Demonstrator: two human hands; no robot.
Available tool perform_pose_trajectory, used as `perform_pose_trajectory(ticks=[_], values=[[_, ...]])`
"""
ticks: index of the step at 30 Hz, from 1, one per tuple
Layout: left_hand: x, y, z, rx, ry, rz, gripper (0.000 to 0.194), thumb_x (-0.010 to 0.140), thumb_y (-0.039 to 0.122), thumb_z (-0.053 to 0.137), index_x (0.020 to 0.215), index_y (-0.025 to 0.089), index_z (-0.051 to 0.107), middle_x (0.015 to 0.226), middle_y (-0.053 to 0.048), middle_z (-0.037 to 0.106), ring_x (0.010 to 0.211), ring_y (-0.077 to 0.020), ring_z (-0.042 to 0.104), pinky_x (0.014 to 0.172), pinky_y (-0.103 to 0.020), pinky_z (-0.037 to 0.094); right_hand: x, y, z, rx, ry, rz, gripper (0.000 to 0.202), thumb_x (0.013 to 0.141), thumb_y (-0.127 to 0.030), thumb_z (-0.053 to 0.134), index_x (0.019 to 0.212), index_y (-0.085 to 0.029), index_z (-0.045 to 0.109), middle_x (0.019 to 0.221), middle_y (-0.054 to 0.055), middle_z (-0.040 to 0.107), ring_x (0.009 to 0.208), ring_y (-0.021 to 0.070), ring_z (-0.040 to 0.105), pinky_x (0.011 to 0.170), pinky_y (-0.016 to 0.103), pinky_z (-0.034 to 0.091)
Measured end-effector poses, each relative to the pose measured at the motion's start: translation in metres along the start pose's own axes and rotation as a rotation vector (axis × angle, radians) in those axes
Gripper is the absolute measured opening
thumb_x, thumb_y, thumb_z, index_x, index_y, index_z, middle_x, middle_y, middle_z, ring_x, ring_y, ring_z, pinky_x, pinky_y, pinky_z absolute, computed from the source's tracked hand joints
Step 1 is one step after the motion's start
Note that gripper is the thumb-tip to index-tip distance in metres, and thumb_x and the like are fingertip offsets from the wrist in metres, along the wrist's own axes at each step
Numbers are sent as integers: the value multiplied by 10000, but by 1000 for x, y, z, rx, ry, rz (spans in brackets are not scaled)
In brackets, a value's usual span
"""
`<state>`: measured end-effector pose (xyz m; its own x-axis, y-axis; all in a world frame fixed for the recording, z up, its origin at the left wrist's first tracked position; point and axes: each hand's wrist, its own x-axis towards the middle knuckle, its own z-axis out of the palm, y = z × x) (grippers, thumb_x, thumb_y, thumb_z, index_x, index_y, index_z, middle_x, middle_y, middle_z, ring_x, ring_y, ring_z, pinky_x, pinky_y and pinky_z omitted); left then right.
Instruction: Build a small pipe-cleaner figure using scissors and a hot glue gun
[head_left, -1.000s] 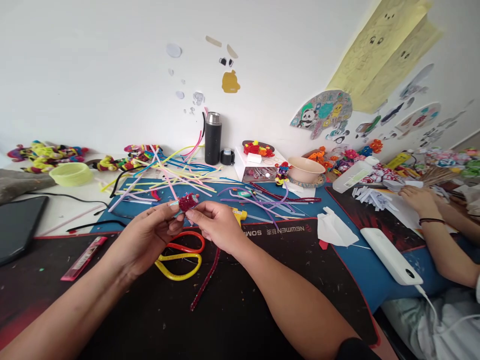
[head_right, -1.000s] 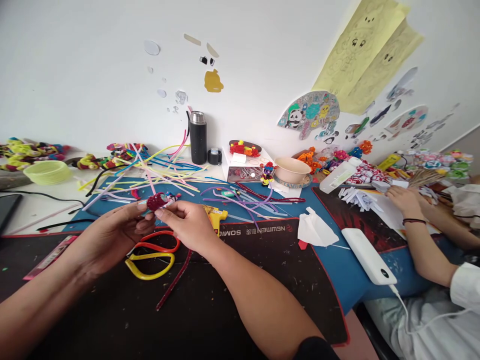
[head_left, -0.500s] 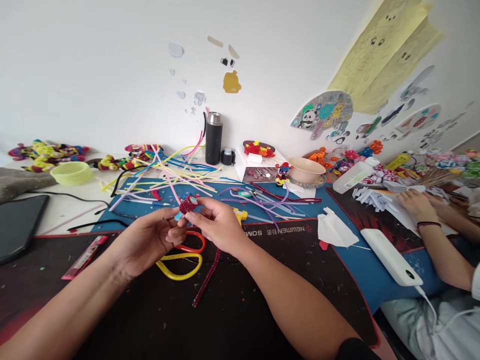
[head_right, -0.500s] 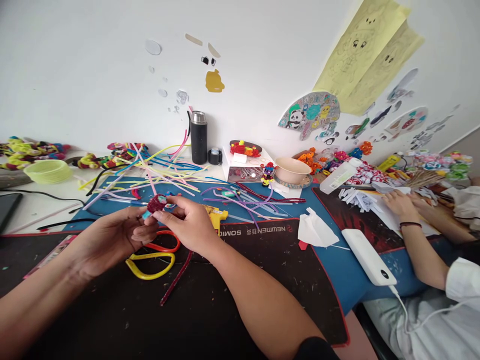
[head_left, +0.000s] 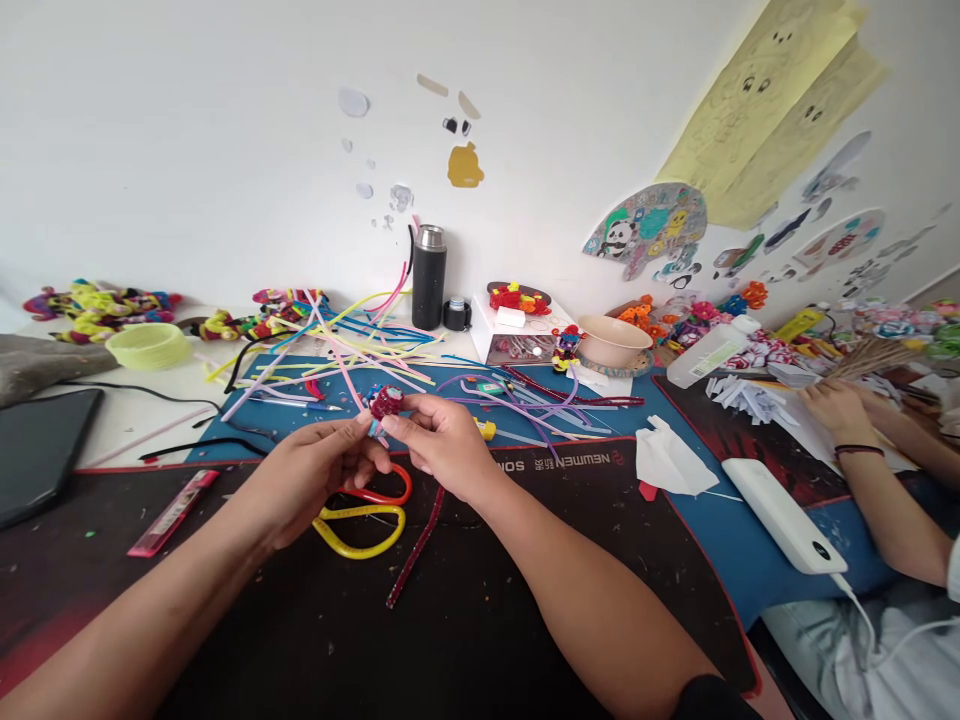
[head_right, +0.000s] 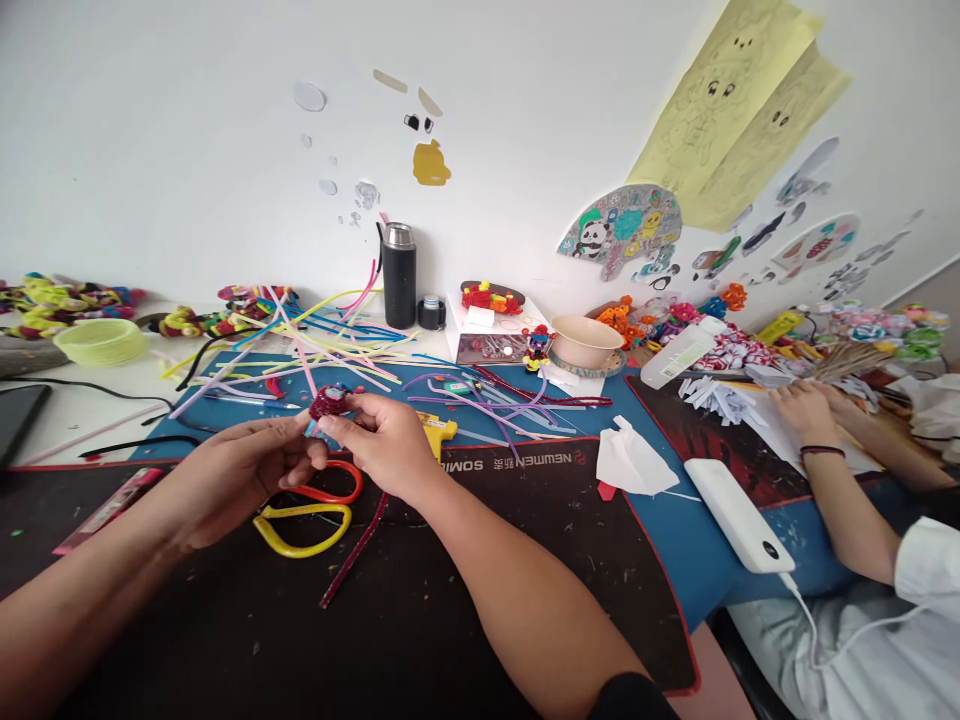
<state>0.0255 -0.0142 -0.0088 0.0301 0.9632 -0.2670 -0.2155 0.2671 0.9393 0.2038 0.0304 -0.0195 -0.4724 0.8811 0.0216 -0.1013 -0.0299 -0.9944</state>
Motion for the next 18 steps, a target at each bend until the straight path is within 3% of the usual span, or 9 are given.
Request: perform_pose_trajectory(ticks=[3, 5, 9, 13, 18], values=[[0, -4, -1, 208, 14, 121, 547, 730, 751, 851, 696, 209, 782, 638, -83, 700, 589, -215, 570, 539, -303, 448, 2, -1, 0, 95, 30, 54, 429, 829, -509, 856, 1092, -186, 750, 641, -75, 523, 468, 67, 355, 453, 251, 251], [-1, -4, 0, 308, 108, 233, 544, 731, 747, 857, 858, 220, 817, 718, -69, 735, 661, -238, 630, 589, -299, 478, 3, -2, 0, 157, 40, 71, 469, 781, -520, 892, 1071, -179, 751, 669, -65, 557, 470, 60, 338, 449, 257, 232], [-6, -1, 6, 436, 271, 454, 587, 657, 499, 990, 1167, 272, 810, 966, -69, 798, 833, -275, 714, 677, -293, 520, 5, -1, 0, 196, 84, 87, 488, 735, -524, 930, 1027, -173, 757, 657, -69, 545, 471, 58, 344, 448, 257, 219], [-10, 1, 11, 534, 314, 573, 457, 660, 269, 994, 1092, 310, 850, 875, -36, 769, 812, -265, 685, 726, -280, 505, 3, 0, 0, 174, 77, 91, 468, 751, -525, 931, 999, -176, 742, 681, -59, 583, 462, 53, 367, 447, 252, 231], [-13, 2, 12, 552, 365, 587, 367, 678, 167, 956, 1008, 306, 876, 818, -24, 764, 756, -244, 659, 746, -270, 471, 1, 1, 2, 118, 32, 71, 443, 803, -550, 902, 969, -184, 716, 677, -58, 588, 449, 56, 379, 439, 250, 251]])
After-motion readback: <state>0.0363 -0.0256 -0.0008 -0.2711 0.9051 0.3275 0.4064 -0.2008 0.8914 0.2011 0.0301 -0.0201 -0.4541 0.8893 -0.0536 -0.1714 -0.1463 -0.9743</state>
